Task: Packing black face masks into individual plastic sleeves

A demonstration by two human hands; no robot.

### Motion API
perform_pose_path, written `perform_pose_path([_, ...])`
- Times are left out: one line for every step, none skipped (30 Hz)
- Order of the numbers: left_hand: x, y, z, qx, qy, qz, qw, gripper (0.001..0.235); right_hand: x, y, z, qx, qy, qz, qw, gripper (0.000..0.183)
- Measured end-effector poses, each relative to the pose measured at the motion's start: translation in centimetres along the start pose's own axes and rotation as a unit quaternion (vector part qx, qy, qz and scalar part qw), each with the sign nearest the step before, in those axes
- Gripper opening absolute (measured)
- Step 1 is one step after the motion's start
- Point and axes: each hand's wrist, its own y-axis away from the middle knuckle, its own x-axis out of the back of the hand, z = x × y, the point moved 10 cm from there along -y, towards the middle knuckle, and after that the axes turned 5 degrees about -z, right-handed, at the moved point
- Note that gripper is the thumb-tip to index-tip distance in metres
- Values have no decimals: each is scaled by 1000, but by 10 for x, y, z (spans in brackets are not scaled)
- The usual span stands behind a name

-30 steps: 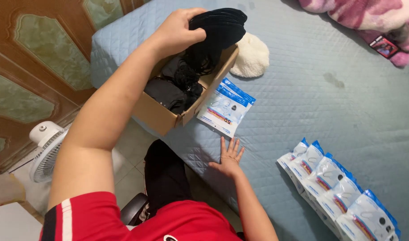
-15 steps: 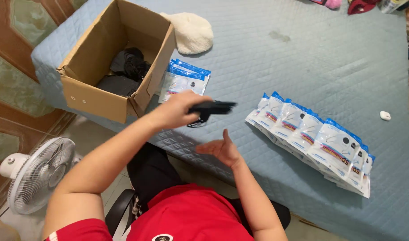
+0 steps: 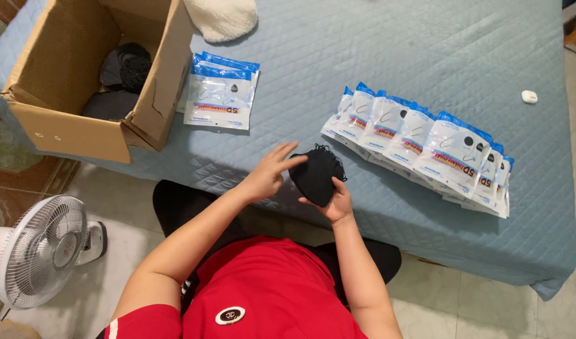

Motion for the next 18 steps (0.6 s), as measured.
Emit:
perform_pose_path([6, 2, -10, 46, 90, 38, 994, 81, 12, 2, -7, 12, 24, 32, 999, 55])
perform_pose_path([10, 5, -21, 93, 177, 76, 977, 74, 23, 3, -15, 24, 48, 64, 997, 49])
perform_pose_path([-2, 4, -27, 93, 178, 71, 977, 74, 25, 4, -19, 28, 44, 66, 996, 49])
perform_pose_path([-6, 7, -39, 119, 174, 104, 972, 64, 30, 5, -23, 31, 70, 85, 993, 46])
perform_pose_path([-11, 11, -52, 145, 168, 136, 965, 60, 35, 6, -28, 35, 96, 104, 989, 43])
perform_pose_path([-13, 8, -49, 145, 169, 134, 966, 60, 37, 7, -29, 36, 94, 106, 989, 43])
perform_pose_path([-16, 5, -45, 147, 150, 127, 969, 64, 41, 9, -32, 43, 120, 124, 984, 41])
perform_pose_path([-17, 1, -42, 149, 130, 121, 973, 69, 45, 9, -35, 51, 146, 142, 978, 39])
perform_pose_path([-22, -2, -43, 149, 131, 120, 973, 69, 46, 8, -33, 51, 145, 142, 978, 39])
perform_pose_path([-28, -6, -43, 152, 61, 102, 981, 68, 50, 9, -33, 56, 154, 159, 974, 37])
perform_pose_path([-35, -10, -42, 155, -9, 83, 984, 67, 54, 10, -32, 61, 163, 175, 969, 37])
perform_pose_path([-37, -11, -38, 154, -9, 83, 985, 67, 55, 9, -31, 62, 163, 176, 969, 37])
perform_pose_path([-31, -11, -27, 134, -65, 115, 982, 63, 56, 9, -31, 64, 163, 182, 968, 37])
perform_pose_path([-26, -11, -16, 112, -122, 148, 975, 58, 58, 8, -32, 66, 163, 187, 966, 38])
perform_pose_path([-26, -12, -13, 112, -121, 148, 975, 58, 60, 8, -33, 67, 163, 188, 966, 38])
perform_pose_path([-23, -12, -5, 99, -171, 163, 967, 60, 61, 8, -33, 67, 169, 189, 965, 37])
perform_pose_path([-21, -12, 4, 87, -220, 178, 955, 61, 63, 8, -33, 68, 174, 190, 964, 35])
perform_pose_path([-20, -12, 5, 87, -220, 178, 955, 61, 62, 8, -33, 68, 174, 190, 964, 35])
